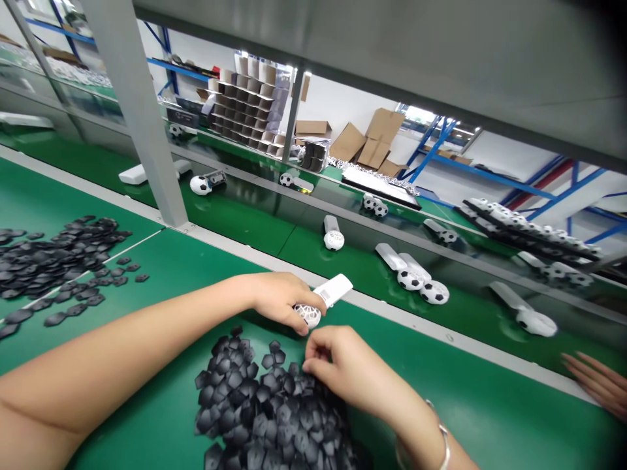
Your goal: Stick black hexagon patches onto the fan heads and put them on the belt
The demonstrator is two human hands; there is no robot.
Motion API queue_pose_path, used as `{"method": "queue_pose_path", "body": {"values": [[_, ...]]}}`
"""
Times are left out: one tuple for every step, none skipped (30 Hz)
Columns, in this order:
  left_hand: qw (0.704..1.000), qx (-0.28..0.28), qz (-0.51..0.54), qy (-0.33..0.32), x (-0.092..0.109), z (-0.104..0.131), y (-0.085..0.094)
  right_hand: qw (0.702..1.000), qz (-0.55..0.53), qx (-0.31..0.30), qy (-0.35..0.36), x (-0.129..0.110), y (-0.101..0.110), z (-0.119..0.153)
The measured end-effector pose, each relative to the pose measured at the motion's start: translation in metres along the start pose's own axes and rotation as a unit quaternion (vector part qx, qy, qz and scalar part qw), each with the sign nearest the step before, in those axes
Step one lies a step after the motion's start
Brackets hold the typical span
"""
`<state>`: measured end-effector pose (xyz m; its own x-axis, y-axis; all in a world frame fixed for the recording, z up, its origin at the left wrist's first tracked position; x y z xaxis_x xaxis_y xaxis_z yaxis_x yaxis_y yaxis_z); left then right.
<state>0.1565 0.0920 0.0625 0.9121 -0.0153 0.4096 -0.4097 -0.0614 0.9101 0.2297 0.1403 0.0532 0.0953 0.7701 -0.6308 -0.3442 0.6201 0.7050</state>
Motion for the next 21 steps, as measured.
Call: {"method": "queue_pose_path", "body": {"values": [[1.000,0.000,0.003,-0.003,0.001,-0.001,-0.001,1.000,-0.023,0.006,-0.001,0.002,0.007,-0.001],[1.000,-0.002,0.009,-0.006,0.003,-0.001,-0.002,0.999,-0.044,0.016,0.001,0.004,0.014,-0.002],[1.000,-0.005,0.019,-0.008,0.004,-0.002,-0.002,0.998,-0.060,0.028,0.004,0.006,0.022,-0.003],[1.000,-0.008,0.029,-0.008,0.005,-0.002,-0.003,0.997,-0.071,0.039,0.009,0.009,0.029,-0.005],[0.999,-0.013,0.036,-0.006,0.005,-0.001,-0.003,0.996,-0.075,0.053,0.012,0.011,0.035,-0.006],[0.999,-0.017,0.038,-0.002,0.005,0.000,-0.002,0.995,-0.074,0.067,0.017,0.013,0.040,-0.007],[0.999,-0.021,0.031,0.003,0.005,0.001,-0.002,0.994,-0.072,0.081,0.024,0.015,0.044,-0.008],[1.000,-0.024,0.018,0.009,0.004,0.002,-0.001,0.993,-0.069,0.095,0.034,0.015,0.047,-0.009],[1.000,-0.024,0.003,0.015,0.002,0.004,0.001,0.991,-0.066,0.104,0.045,0.015,0.049,-0.010],[0.999,-0.020,-0.013,0.023,0.000,0.005,0.002,0.990,-0.066,0.109,0.059,0.014,0.048,-0.010],[0.999,-0.013,-0.027,0.031,-0.001,0.006,0.003,0.989,-0.068,0.110,0.073,0.012,0.047,-0.011],[0.999,-0.004,-0.036,0.040,-0.003,0.007,0.005,0.988,-0.068,0.111,0.088,0.010,0.046,-0.012],[0.998,0.005,-0.041,0.047,-0.005,0.007,0.005,0.986,-0.065,0.115,0.103,0.007,0.044,-0.012],[0.998,0.012,-0.042,0.051,-0.007,0.007,0.005,0.984,-0.058,0.123,0.118,0.005,0.044,-0.012],[0.998,0.017,-0.041,0.053,-0.008,0.006,0.004,0.981,-0.048,0.134,0.133,0.004,0.043,-0.012],[0.998,0.019,-0.039,0.053,-0.008,0.005,0.003,0.977,-0.033,0.149,0.149,0.002,0.043,-0.012],[0.998,0.020,-0.036,0.051,-0.009,0.005,0.001,0.973,-0.015,0.163,0.165,0.001,0.043,-0.011],[0.998,0.021,-0.034,0.051,-0.010,0.004,0.000,0.967,0.008,0.177,0.180,-0.001,0.042,-0.010],[0.998,0.022,-0.033,0.052,-0.011,0.004,0.000,0.962,0.035,0.191,0.191,-0.002,0.041,-0.009],[0.998,0.023,-0.032,0.054,-0.012,0.004,-0.001,0.957,0.063,0.205,0.195,-0.002,0.039,-0.009],[0.998,0.025,-0.033,0.056,-0.013,0.004,-0.001,0.953,0.088,0.218,0.192,-0.001,0.038,-0.009]]}}
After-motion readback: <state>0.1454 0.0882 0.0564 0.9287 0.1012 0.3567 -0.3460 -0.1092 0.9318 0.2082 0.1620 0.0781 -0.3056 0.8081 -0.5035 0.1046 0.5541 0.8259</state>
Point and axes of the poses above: each hand's wrist, its own z-axis away from the middle knuckle, its own y-axis out of the back of the hand, x = y × z, the point moved 9 cm from there along -z, towards the middle knuckle, and after that the axes turned 12 degrees about -y, right-handed, at the moved point
